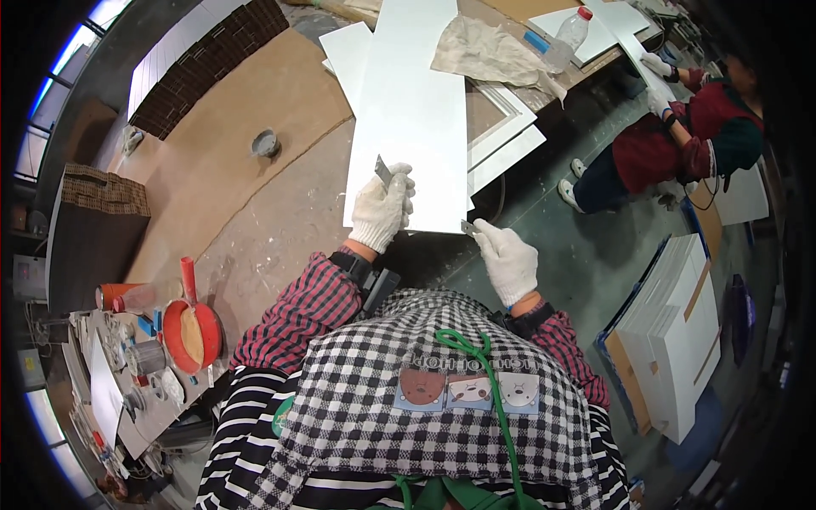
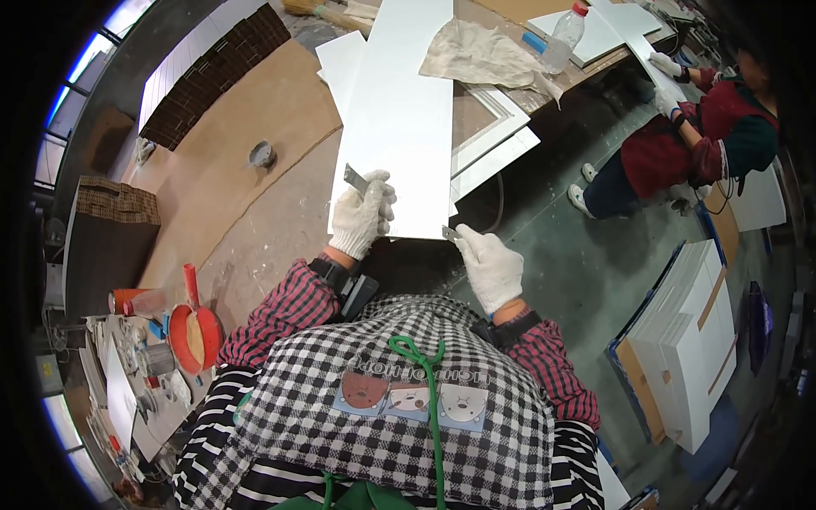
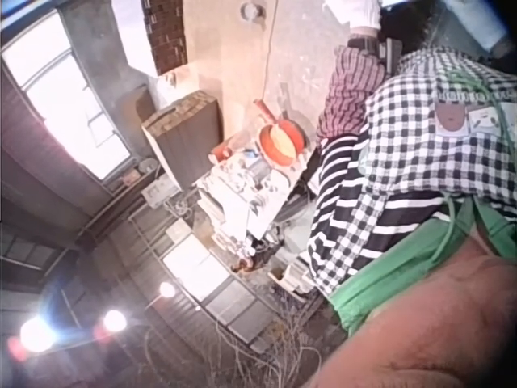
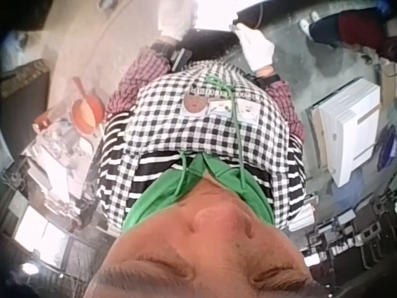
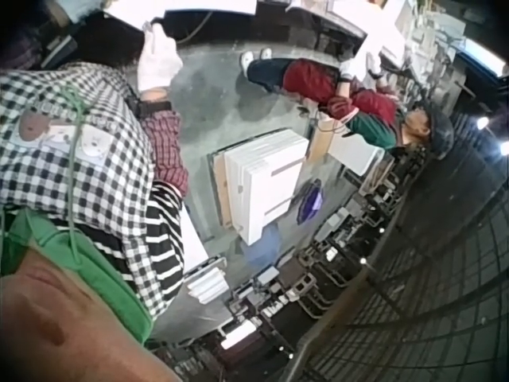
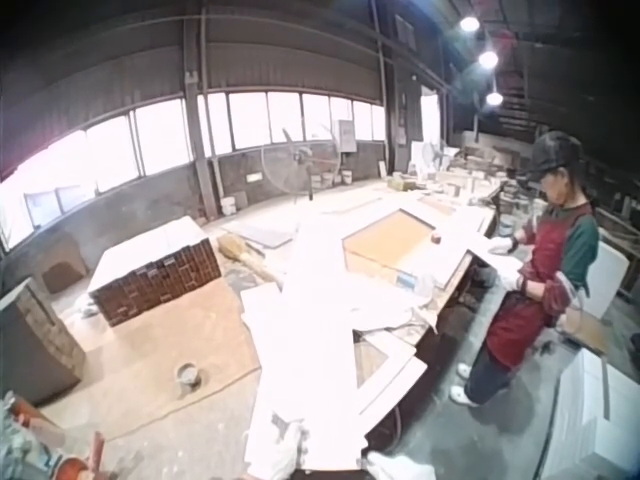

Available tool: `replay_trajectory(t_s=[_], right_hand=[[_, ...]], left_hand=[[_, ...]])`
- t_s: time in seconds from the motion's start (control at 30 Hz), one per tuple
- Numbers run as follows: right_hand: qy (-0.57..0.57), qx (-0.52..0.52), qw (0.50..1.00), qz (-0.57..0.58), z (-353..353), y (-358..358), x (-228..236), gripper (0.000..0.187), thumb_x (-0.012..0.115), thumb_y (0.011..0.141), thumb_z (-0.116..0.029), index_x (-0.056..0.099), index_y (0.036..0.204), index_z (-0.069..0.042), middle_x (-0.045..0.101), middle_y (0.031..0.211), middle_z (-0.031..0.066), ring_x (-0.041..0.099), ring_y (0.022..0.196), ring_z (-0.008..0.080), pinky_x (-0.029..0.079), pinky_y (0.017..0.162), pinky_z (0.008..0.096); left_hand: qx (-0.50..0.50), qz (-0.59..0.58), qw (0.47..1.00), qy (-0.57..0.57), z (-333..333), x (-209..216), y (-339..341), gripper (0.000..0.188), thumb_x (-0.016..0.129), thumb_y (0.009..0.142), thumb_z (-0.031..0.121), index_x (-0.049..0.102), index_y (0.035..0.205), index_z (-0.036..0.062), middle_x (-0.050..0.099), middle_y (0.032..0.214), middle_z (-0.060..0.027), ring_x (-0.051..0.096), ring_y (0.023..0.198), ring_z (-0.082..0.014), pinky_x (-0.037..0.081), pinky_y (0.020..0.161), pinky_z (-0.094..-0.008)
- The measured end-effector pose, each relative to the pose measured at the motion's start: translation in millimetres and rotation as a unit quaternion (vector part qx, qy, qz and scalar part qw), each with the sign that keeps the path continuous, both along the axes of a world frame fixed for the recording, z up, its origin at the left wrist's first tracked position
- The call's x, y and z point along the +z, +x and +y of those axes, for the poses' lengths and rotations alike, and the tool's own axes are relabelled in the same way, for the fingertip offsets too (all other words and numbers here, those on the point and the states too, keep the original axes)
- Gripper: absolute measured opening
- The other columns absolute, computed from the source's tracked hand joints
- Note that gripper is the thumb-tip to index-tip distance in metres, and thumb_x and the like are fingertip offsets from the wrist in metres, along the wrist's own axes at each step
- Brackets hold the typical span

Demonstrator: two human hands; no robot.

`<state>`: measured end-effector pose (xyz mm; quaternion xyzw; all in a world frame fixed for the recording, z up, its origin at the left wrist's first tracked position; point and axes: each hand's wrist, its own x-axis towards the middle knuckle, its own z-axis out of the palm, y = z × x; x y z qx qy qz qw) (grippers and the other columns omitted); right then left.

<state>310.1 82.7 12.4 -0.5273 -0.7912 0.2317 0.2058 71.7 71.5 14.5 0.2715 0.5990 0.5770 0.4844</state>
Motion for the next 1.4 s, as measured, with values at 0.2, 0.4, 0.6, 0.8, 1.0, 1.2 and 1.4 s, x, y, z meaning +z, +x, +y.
replay_trajectory(t_s=[0.2,0.4,0.6,0.8,1.0,1.2,1.4], right_hand=[[0.031,0.013,0.999,-0.003,0.1,2.3,3.0,0.025,0.058,0.098,-0.037,0.071,0.114,-0.023,0.069,0.086,0.0096,0.067,0.082,0.0303,0.053,0.071,0.0403],[-0.178,0.083,0.979,0.062,-10.6,21.9,-8.5,0.032,0.060,0.098,-0.035,0.070,0.123,-0.016,0.074,0.103,0.0062,0.066,0.073,0.0223,0.053,0.065,0.0330],[-0.376,-0.102,0.875,0.286,3.7,10.4,16.4,0.034,0.066,0.096,-0.020,0.065,0.122,0.001,0.056,0.076,-0.0031,0.050,0.057,0.0031,0.040,0.045,0.0211],[-0.339,-0.113,0.902,0.242,18.4,-32.8,3.8,0.041,0.071,0.087,-0.027,0.062,0.113,0.003,0.058,0.076,0.0009,0.053,0.053,0.0083,0.046,0.048,0.0273],[-0.338,-0.101,0.901,0.253,10.6,-30.3,9.0,0.031,0.065,0.090,-0.020,0.062,0.111,0.002,0.059,0.076,0.0008,0.055,0.053,0.0088,0.046,0.048,0.0267],[-0.296,-0.126,0.921,0.219,8.4,-9.7,-12.7,0.028,0.065,0.093,-0.020,0.063,0.109,0.002,0.057,0.070,0.0001,0.052,0.049,0.0091,0.045,0.048,0.0267],[-0.422,-0.130,0.858,0.262,-2.2,9.2,-23.3,0.032,0.066,0.098,-0.029,0.062,0.111,-0.001,0.051,0.070,-0.0027,0.045,0.050,0.0065,0.044,0.046,0.0235]], left_hand=[[0.012,-0.017,1.000,-0.004,-0.8,7.0,4.8,0.032,0.055,0.104,0.022,0.061,0.125,-0.0002,0.062,0.089,-0.0044,0.055,0.060,-0.0075,0.046,0.046,-0.0212],[0.017,-0.010,1.000,-0.009,1.3,4.3,3.5,0.031,0.054,0.104,0.022,0.061,0.124,0.0002,0.063,0.090,-0.0048,0.055,0.060,-0.0074,0.045,0.046,-0.0215],[0.015,-0.011,1.000,0.001,-1.7,5.1,2.8,0.030,0.055,0.103,0.021,0.061,0.125,0.0009,0.063,0.089,-0.0052,0.056,0.060,-0.0075,0.045,0.045,-0.0215],[0.020,-0.018,1.000,0.002,1.4,4.0,5.6,0.030,0.055,0.103,0.019,0.062,0.126,0.0010,0.064,0.089,-0.0052,0.055,0.060,-0.0074,0.045,0.045,-0.0215],[0.008,-0.016,1.000,-0.001,-0.9,0.2,0.8,0.038,0.056,0.104,0.027,0.058,0.129,-0.0009,0.064,0.096,-0.0105,0.057,0.061,-0.0090,0.046,0.045,-0.0208],[0.005,-0.037,0.999,0.006,-1.4,-0.4,1.6,0.038,0.056,0.104,0.028,0.058,0.129,-0.0009,0.064,0.094,-0.0097,0.057,0.062,-0.0087,0.046,0.046,-0.0210],[-0.006,-0.021,1.000,0.001,-1.5,3.0,3.6,0.029,0.056,0.105,0.026,0.064,0.124,0.0054,0.061,0.090,-0.0011,0.054,0.063,-0.0049,0.044,0.048,-0.0195]])
